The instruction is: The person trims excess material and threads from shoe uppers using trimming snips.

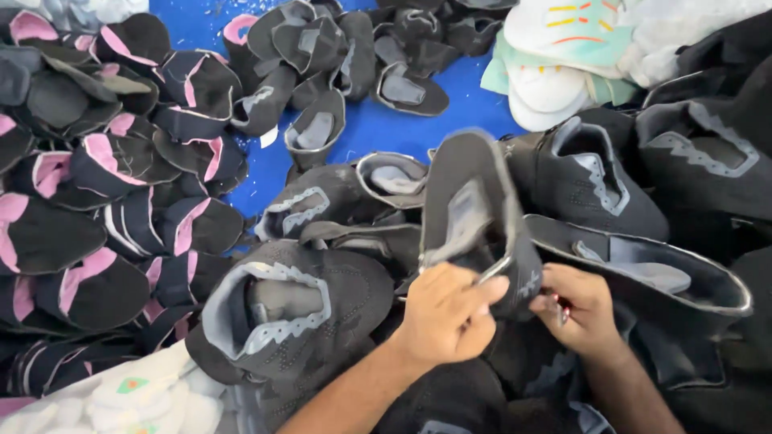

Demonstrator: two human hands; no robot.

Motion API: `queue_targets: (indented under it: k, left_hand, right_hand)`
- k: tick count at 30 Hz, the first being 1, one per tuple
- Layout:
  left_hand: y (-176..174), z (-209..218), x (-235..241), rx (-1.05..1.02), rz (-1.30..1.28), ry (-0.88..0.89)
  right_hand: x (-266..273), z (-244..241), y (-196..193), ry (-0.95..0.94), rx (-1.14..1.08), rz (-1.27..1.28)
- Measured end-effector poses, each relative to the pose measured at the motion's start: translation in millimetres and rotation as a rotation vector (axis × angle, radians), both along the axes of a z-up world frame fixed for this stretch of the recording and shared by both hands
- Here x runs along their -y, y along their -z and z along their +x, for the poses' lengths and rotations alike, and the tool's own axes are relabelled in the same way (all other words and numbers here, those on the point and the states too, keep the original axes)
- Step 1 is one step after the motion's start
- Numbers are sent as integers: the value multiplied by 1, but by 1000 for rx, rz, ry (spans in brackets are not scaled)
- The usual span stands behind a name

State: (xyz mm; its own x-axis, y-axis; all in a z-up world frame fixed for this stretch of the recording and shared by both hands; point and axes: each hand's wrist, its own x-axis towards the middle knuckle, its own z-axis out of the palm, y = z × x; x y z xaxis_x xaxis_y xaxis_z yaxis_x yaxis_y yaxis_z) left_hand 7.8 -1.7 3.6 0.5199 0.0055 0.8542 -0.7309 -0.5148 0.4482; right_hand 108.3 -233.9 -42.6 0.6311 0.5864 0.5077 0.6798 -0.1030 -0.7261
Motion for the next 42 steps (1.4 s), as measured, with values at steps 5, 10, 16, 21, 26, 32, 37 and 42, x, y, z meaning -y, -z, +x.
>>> queue_targets:
  k: [5, 10, 16, 21, 26, 32, 37, 42]
  left_hand:
    - [-7, 11, 0, -193, -111, -6]
    - [1, 16, 4, -245, -196, -78]
    - [-37, 8, 9, -288, -79, -186]
    - [-29, 6, 13, -348, -127, -218]
    - [-24, 17, 7, -329, -100, -77]
    - [5, 23, 10, -473, -240, 162]
    - [15, 23, 15, -554, -449, 334]
    - [36, 17, 21, -490, -767, 487]
  right_hand:
    - [-7, -7, 0, 80, -367, -12]
    - [-11, -4, -4, 92, -424, -84]
    - [-3, -1, 5, 6, -363, -93]
    - [-12, -6, -10, -98, -661, -57]
    - [-2, 3, 13, -17, -638, -38]
    - [-11, -2, -1, 202, -503, 244]
    - [-1, -2, 2, 290, -224, 316]
    - [-5, 0, -10, 270, -226, 162]
